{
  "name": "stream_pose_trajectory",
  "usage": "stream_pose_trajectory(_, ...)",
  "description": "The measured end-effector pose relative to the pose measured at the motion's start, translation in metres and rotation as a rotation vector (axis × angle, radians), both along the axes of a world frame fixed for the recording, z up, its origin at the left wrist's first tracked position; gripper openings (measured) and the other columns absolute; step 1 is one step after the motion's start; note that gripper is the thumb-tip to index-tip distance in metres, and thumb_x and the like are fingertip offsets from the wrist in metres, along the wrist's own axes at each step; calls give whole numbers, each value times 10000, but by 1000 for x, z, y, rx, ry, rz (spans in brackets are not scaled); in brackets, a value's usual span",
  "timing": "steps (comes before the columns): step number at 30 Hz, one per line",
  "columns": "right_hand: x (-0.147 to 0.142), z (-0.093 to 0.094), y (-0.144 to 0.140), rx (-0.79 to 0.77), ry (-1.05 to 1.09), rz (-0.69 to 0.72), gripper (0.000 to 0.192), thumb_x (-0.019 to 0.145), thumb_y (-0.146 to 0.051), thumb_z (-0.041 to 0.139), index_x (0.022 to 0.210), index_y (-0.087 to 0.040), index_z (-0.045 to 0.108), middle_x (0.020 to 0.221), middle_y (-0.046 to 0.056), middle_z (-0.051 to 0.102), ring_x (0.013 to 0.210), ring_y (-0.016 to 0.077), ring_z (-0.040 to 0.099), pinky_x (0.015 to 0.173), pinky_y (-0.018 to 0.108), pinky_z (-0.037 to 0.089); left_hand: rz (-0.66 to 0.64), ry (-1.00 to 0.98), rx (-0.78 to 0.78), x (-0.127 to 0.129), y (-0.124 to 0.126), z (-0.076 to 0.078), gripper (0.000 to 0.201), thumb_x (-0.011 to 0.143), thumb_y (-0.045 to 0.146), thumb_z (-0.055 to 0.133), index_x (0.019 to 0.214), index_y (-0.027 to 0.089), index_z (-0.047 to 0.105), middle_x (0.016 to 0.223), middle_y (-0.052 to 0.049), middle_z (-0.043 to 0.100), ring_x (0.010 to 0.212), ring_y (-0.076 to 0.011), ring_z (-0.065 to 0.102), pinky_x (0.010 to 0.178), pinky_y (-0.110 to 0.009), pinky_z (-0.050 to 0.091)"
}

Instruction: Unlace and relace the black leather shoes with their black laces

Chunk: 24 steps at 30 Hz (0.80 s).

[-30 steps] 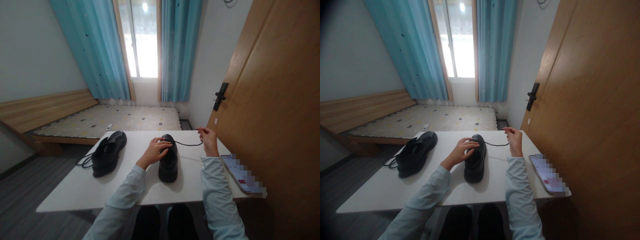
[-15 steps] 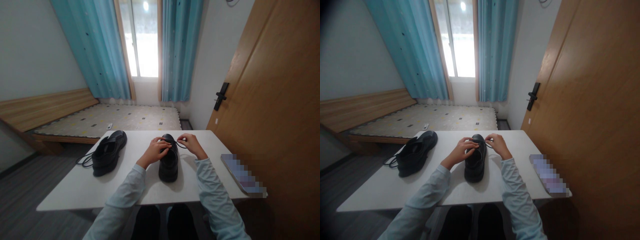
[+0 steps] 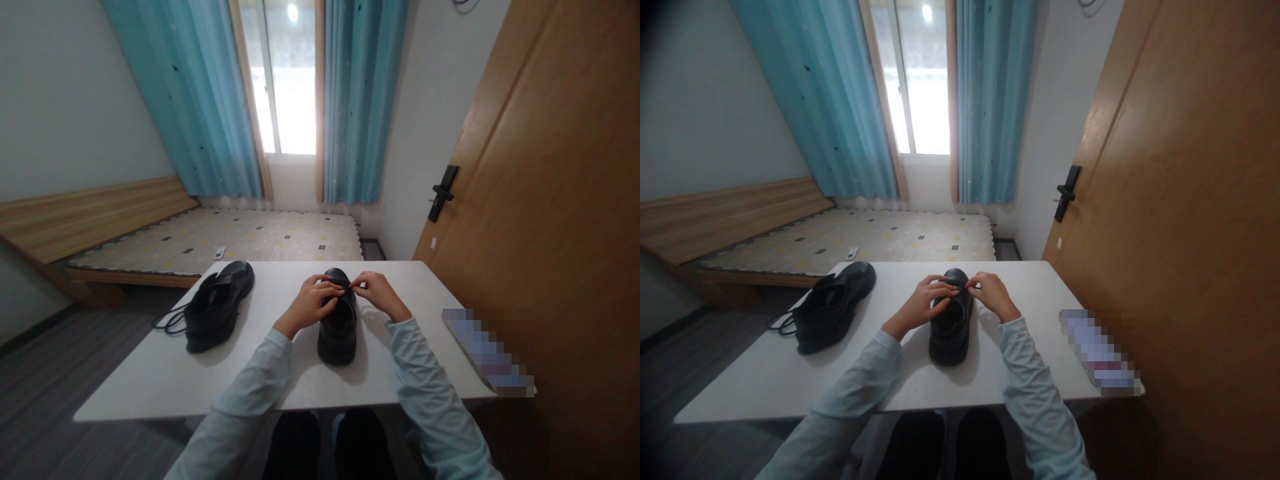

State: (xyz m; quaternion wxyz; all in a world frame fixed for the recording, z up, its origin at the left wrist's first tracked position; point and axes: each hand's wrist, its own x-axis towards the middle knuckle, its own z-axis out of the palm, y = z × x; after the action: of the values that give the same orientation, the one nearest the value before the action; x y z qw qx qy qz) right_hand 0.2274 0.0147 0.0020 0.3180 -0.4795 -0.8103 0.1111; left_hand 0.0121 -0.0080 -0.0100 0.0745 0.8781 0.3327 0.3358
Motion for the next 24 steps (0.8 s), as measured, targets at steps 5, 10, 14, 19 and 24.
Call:
stream_pose_trajectory(5,-1,-3,1,-22,23,-17,158,703,-119,648,760,-228,748,686,14,701,603,149,604,633,258,429,10,-18,-10,0,-1,-2,334,861,263,508,1183,267,599,1176,-38,642,1184,-237,459,1020,-459,366)
stream_pose_trajectory(10,-1,-8,4,-38,78,-44,92,678,-146,688,712,-222,728,669,16,704,613,159,615,623,265,437,102,-89,35,2,1,-5,326,877,309,504,1185,252,592,1145,-62,623,1135,-232,467,1009,-439,375)
stream_pose_trajectory(14,-4,-7,2,-2,87,-78,75,650,-145,704,659,-217,721,656,18,695,602,158,610,624,267,439,221,-76,65,3,3,-6,290,894,359,477,1103,254,649,1099,-70,598,1087,-242,449,981,-456,381)
stream_pose_trajectory(19,-9,0,-3,-14,79,-90,104,674,-130,659,655,-205,729,620,24,697,593,160,619,600,256,443,265,-32,72,3,5,-6,295,918,335,421,1032,242,676,1163,-78,538,1111,-252,401,990,-481,362)
stream_pose_trajectory(24,-10,-1,-3,-67,114,-88,95,686,-131,659,679,-191,732,672,50,720,642,186,657,619,271,469,266,-34,12,8,11,-4,297,922,319,412,945,225,692,1138,-70,555,1105,-250,409,979,-470,374)
